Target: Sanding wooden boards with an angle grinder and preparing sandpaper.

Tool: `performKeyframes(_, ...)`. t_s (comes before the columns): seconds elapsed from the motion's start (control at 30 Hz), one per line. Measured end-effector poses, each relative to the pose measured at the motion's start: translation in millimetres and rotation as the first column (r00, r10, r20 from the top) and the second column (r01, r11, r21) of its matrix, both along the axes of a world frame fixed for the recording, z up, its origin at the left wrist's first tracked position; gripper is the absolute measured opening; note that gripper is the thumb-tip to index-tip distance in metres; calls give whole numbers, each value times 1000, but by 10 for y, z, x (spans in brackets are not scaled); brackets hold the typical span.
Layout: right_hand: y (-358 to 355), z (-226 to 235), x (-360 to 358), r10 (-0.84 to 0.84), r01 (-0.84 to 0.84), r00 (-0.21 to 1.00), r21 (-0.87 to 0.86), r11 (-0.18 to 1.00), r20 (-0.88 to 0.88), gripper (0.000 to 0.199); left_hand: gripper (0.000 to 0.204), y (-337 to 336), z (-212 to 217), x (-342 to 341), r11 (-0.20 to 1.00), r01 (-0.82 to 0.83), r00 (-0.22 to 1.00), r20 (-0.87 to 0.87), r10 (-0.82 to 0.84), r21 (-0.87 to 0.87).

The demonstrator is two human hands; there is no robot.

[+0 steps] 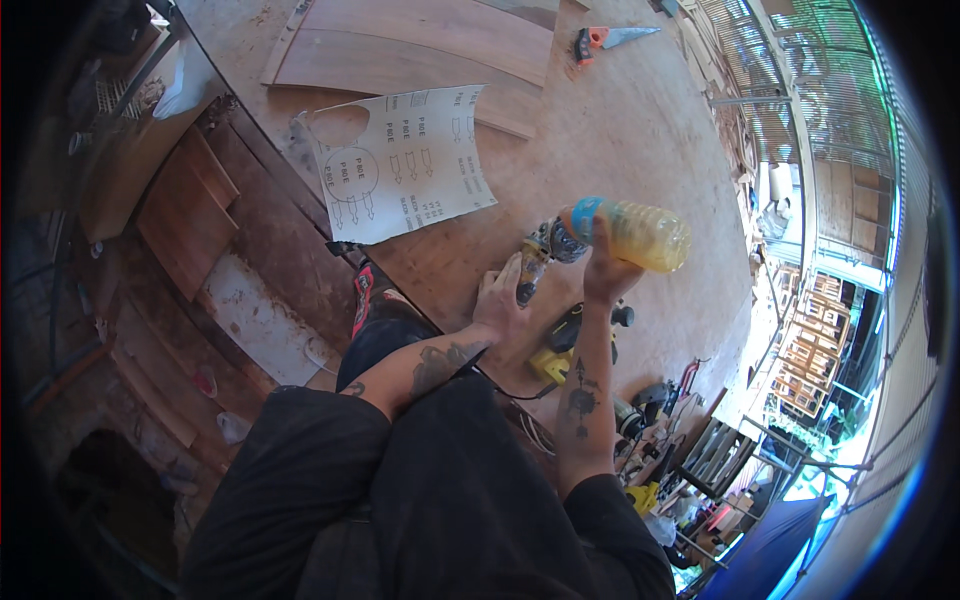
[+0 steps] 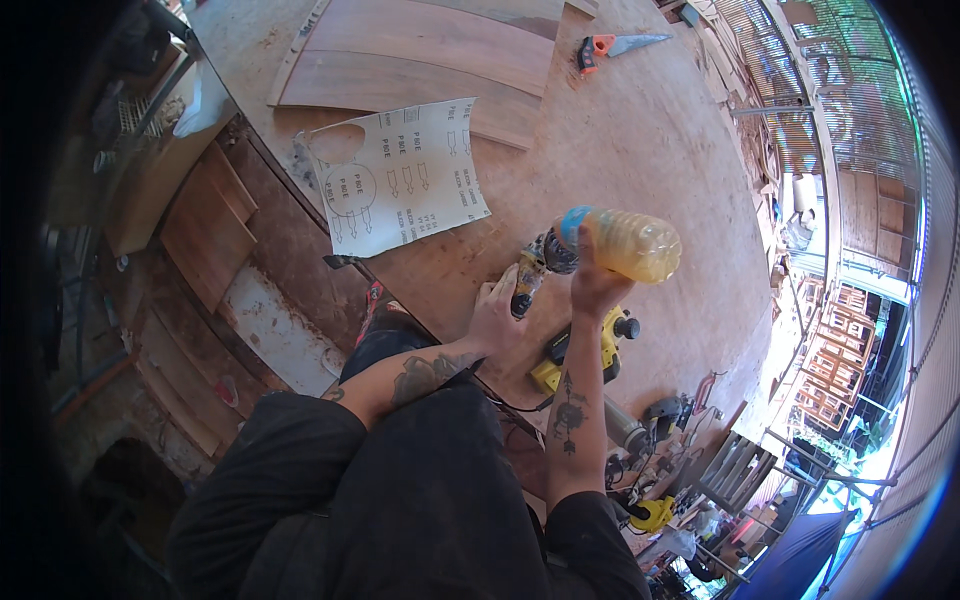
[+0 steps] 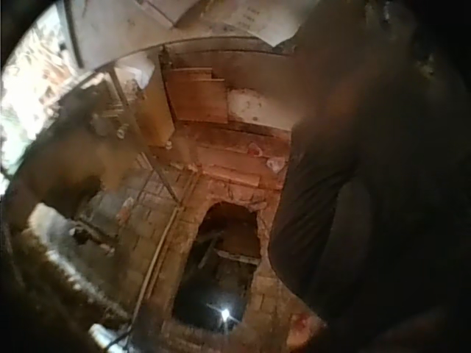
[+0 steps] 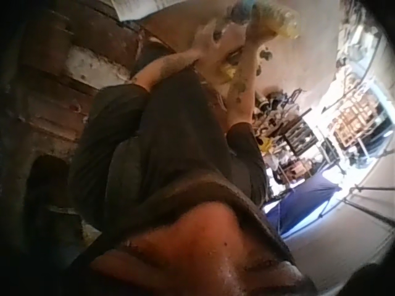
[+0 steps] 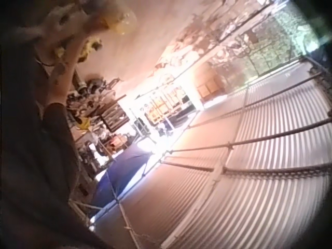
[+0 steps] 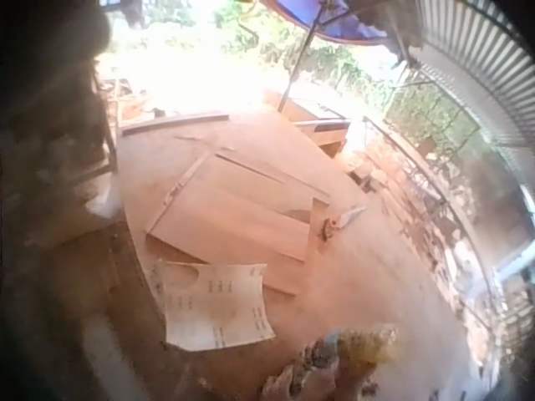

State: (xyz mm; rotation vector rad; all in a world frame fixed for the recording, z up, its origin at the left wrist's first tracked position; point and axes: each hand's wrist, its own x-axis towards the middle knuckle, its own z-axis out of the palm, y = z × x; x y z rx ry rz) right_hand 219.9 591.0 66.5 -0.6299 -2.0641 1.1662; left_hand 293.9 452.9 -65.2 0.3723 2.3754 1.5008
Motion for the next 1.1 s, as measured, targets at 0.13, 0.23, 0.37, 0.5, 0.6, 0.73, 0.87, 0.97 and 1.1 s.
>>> performKeyframes(0.13, -30, 40, 135, -42, 44, 991, -8, 999, 125, 55, 95, -3, -21, -12, 1000, 4, 1000, 19, -4, -13)
performKeyframes(0.23, -99, -3, 287, 65, -66, 992, 7, 998, 106, 54, 95, 3, -27, 6, 1000, 0, 1000, 10, 0, -4)
performKeyframes(0.37, 60, -15, 171, 26, -23, 998, -53, 998, 65, 52, 94, 27, -24, 52, 999, 19, 1000, 16, -19, -31)
performKeyframes(0.5, 241, 67, 2, -15, 15, 1000, 4, 1000, 15, 51, 93, 38, -28, 38, 1000, 2, 999, -48, -2, -6)
performKeyframes(0.6, 180, 83, 122, -57, 46, 996, 142, 989, 75, 49, 91, 32, -21, 29, 1000, 16, 999, -39, -17, -24)
performKeyframes(0.73, 164, 11, 227, 48, -58, 998, 208, 976, 51, 49, 89, 21, 1, 32, 998, 47, 998, 34, -45, -49)
performKeyframes(0.87, 315, -46, 165, -166, 166, 986, 12, 986, -4, 52, 88, 19, 6, 14, 1000, 27, 1000, 13, -27, 2)
performKeyframes(0.97, 337, -60, 202, -105, 103, 994, 140, 985, 7, 53, 88, 20, -9, -4, 999, 28, 1000, 5, -28, 17)
performKeyframes(1.1, 365, -12, 244, -186, 188, 982, 79, 979, -25, 51, 87, 14, -23, 3, 999, 19, 999, -42, -18, 39)
